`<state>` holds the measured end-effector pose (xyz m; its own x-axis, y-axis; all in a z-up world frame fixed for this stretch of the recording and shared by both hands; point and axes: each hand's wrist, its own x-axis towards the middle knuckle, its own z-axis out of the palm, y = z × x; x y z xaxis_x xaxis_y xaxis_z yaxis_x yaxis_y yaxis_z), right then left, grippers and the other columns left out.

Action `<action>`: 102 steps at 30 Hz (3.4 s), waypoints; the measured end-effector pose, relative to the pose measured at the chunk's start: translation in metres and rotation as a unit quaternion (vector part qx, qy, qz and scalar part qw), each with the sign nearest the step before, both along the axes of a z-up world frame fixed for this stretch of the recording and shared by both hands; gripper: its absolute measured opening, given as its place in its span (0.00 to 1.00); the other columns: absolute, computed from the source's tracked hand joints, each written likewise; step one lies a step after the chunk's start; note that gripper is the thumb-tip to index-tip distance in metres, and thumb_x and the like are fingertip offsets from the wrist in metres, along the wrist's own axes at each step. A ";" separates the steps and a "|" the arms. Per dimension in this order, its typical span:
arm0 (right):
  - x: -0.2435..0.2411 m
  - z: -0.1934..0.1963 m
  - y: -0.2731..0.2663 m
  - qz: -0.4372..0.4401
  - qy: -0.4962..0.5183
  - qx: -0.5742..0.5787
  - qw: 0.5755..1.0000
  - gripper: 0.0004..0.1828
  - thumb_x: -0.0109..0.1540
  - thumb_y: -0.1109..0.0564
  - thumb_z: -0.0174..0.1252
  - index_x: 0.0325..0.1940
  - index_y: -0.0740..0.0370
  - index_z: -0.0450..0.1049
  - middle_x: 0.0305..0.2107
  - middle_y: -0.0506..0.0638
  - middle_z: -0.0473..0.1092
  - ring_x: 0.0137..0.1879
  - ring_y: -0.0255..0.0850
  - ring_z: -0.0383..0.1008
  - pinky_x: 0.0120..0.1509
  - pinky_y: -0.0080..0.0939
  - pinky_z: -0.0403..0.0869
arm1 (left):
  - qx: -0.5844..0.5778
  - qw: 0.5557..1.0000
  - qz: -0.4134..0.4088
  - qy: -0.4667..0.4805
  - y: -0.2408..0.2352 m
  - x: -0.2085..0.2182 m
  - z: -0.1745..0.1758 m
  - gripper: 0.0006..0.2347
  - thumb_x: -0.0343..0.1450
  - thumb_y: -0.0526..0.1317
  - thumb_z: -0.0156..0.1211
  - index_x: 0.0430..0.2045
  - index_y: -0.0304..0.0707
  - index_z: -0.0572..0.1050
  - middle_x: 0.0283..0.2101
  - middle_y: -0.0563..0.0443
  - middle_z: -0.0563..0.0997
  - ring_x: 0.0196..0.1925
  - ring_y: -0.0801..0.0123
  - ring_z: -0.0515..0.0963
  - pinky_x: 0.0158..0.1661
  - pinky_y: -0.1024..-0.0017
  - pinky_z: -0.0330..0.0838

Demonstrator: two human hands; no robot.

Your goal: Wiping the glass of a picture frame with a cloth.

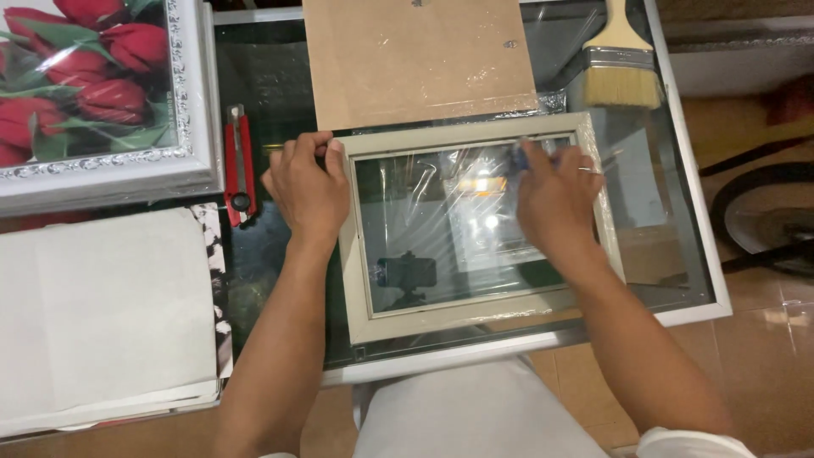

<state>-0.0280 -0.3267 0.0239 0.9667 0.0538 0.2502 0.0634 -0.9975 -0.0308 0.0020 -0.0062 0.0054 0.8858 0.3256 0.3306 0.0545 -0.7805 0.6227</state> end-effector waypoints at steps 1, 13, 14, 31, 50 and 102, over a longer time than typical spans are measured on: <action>0.002 0.004 -0.010 0.000 -0.001 0.000 1.000 0.23 0.65 0.52 0.56 0.65 0.51 0.76 0.43 0.60 0.64 0.51 0.66 0.65 0.52 0.65 0.60 | 0.000 1.000 0.000 -0.001 0.000 0.000 0.001 0.05 0.74 0.46 0.64 0.40 0.54 0.80 0.35 0.59 0.78 0.45 0.61 0.77 0.52 0.56 0.65; -0.015 0.045 -0.049 0.020 0.104 -0.098 0.989 0.19 0.58 0.49 0.60 0.52 0.49 0.83 0.33 0.57 0.73 0.44 0.59 0.77 0.47 0.54 0.63 | 0.017 1.000 0.008 0.007 -0.003 0.003 -0.003 0.04 0.75 0.46 0.63 0.40 0.54 0.78 0.35 0.59 0.77 0.46 0.60 0.76 0.53 0.57 0.63; -0.029 0.060 -0.047 0.047 0.156 -0.129 0.978 0.19 0.58 0.51 0.59 0.53 0.47 0.82 0.33 0.55 0.74 0.43 0.55 0.78 0.48 0.52 0.64 | 0.016 1.000 0.004 0.005 -0.003 0.002 -0.004 0.04 0.75 0.45 0.63 0.40 0.54 0.78 0.35 0.60 0.77 0.46 0.60 0.76 0.53 0.56 0.63; -0.061 0.009 0.084 0.443 0.115 0.170 0.872 0.22 0.64 0.58 0.50 0.61 0.45 0.76 0.42 0.53 0.67 0.50 0.56 0.68 0.55 0.56 0.65 | 0.020 0.999 0.018 -0.017 -0.007 0.001 -0.001 0.05 0.74 0.44 0.62 0.40 0.51 0.77 0.35 0.57 0.76 0.46 0.57 0.76 0.54 0.54 0.63; -0.007 -0.011 0.053 0.147 -0.079 0.068 0.984 0.22 0.59 0.57 0.61 0.57 0.62 0.80 0.37 0.61 0.66 0.42 0.64 0.70 0.44 0.59 0.68 | -0.004 1.000 0.018 -0.011 -0.003 0.000 -0.001 0.04 0.72 0.45 0.64 0.38 0.55 0.80 0.33 0.57 0.78 0.44 0.59 0.77 0.53 0.55 0.64; 0.005 0.000 0.010 0.038 0.000 -0.029 0.999 0.19 0.64 0.50 0.58 0.54 0.64 0.72 0.40 0.64 0.65 0.48 0.71 0.68 0.47 0.64 0.64 | 0.001 1.000 0.022 0.020 -0.007 0.001 0.005 0.04 0.73 0.45 0.62 0.39 0.55 0.79 0.34 0.59 0.78 0.46 0.61 0.77 0.55 0.55 0.63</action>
